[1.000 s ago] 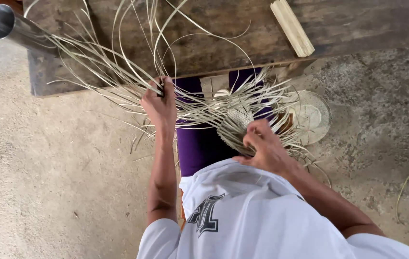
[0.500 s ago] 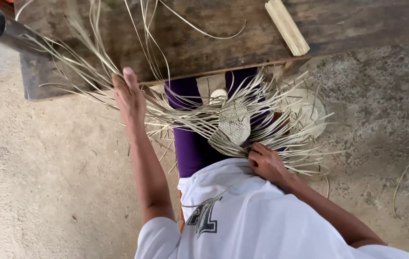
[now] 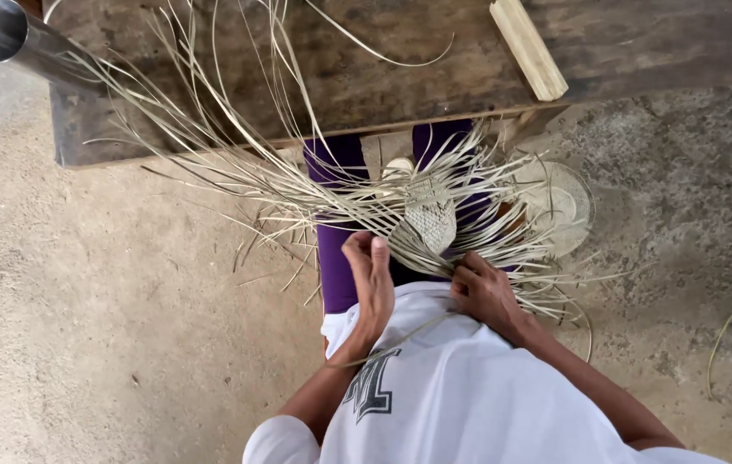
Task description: Weaving dried plant fibers together to create a hat or basket
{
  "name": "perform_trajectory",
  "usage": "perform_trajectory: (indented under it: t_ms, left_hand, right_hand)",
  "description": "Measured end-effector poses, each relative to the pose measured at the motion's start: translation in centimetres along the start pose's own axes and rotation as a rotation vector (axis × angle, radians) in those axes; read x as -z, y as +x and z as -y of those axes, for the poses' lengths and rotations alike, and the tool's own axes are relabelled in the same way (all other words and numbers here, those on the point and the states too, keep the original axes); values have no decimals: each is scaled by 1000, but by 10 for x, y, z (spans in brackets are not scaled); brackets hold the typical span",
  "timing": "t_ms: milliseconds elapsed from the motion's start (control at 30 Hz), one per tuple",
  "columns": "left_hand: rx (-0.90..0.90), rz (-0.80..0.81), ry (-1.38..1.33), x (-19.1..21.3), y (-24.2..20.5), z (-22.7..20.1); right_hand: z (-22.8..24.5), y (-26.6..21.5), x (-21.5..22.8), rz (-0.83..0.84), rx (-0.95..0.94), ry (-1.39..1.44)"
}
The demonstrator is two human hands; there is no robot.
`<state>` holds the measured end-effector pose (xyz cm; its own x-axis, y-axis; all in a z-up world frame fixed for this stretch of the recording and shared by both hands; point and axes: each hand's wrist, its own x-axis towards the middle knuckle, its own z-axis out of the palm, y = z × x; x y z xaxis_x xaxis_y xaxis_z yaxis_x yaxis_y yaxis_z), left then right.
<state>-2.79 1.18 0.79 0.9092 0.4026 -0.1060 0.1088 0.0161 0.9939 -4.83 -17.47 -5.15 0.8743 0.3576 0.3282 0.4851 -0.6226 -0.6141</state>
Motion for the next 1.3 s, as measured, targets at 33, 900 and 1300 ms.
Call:
perform_trajectory:
  t_ms: [33,900,1300]
  left_hand:
    - [1,84,6,-2,-1,-3]
    - [-11,364,-311,-39,-16,-17]
    - [-9,173,-149,-37,-4,-14]
  right_hand:
    - [1,0,0,-4,6,-25]
    - [-49,12,137,573,-609,-237]
    - [56,115,78,58,114,243]
